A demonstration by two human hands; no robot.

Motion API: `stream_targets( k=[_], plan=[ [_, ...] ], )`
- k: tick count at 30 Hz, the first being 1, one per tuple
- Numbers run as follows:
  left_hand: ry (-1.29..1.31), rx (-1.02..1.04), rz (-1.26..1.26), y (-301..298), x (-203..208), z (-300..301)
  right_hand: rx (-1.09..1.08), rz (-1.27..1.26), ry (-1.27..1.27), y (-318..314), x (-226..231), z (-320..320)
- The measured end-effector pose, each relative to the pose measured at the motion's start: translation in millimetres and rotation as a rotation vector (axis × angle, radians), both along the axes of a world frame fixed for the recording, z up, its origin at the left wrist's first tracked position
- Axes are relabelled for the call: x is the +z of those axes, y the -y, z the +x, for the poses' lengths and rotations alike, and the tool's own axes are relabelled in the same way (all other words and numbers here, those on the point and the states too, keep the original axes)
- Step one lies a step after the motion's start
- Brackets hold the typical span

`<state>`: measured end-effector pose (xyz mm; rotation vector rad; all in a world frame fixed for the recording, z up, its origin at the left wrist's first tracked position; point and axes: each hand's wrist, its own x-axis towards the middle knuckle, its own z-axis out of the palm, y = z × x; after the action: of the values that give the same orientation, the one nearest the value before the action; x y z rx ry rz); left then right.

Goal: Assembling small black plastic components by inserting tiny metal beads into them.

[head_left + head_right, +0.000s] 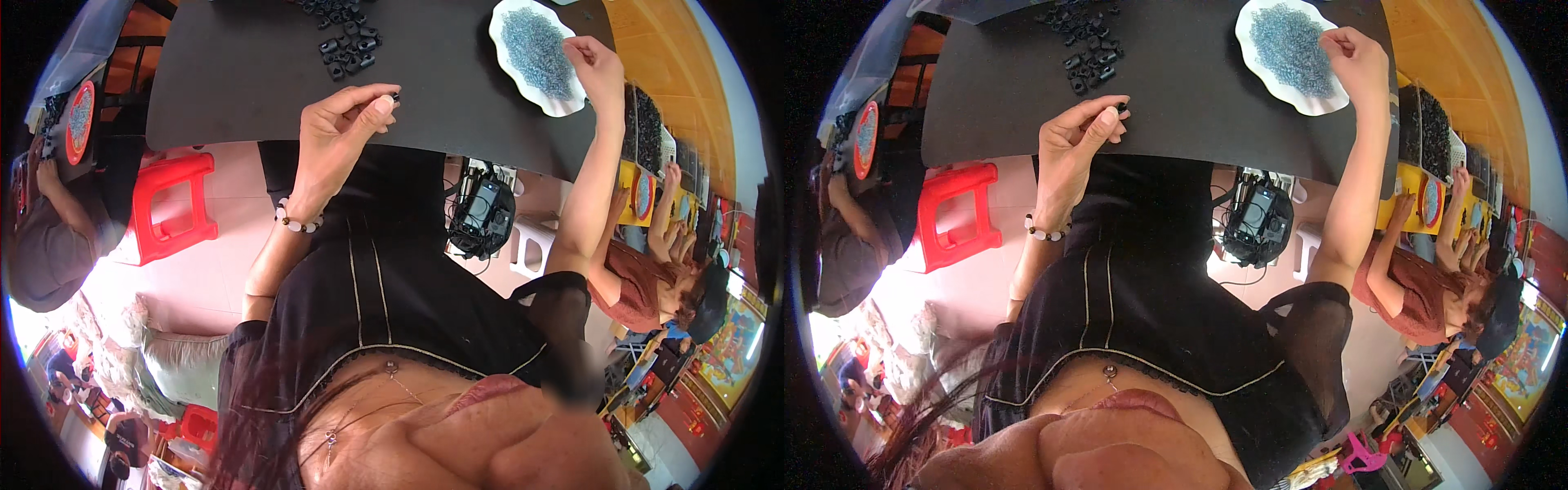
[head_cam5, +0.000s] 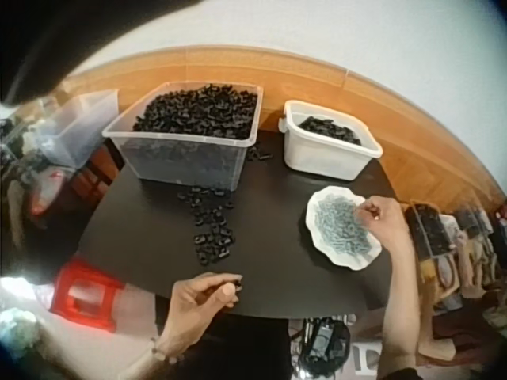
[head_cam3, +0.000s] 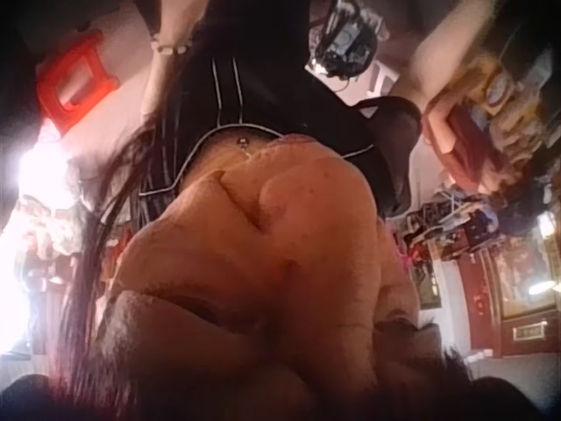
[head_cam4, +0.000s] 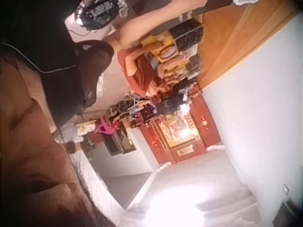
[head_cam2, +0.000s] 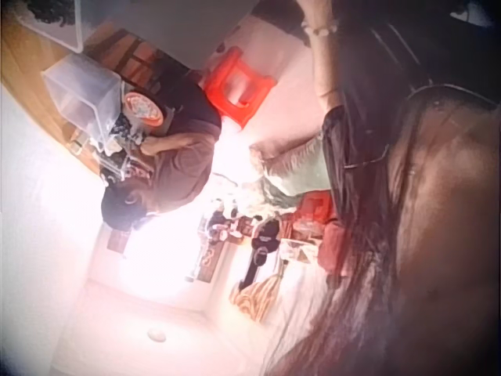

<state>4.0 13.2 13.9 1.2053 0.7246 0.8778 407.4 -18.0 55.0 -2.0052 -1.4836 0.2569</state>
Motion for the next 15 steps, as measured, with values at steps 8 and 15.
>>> stream_targets(
  k=[8, 15],
  plan=[
    [0.04, -0.035, -0.089, 3, 10, 3, 0.196, 0.206, -0.566, 23, 28, -108],
    [0.259, -0.102, -0.184, 11, 2, 0, 0.492, 0.138, -0.905, 21, 7, -209]
  ],
)
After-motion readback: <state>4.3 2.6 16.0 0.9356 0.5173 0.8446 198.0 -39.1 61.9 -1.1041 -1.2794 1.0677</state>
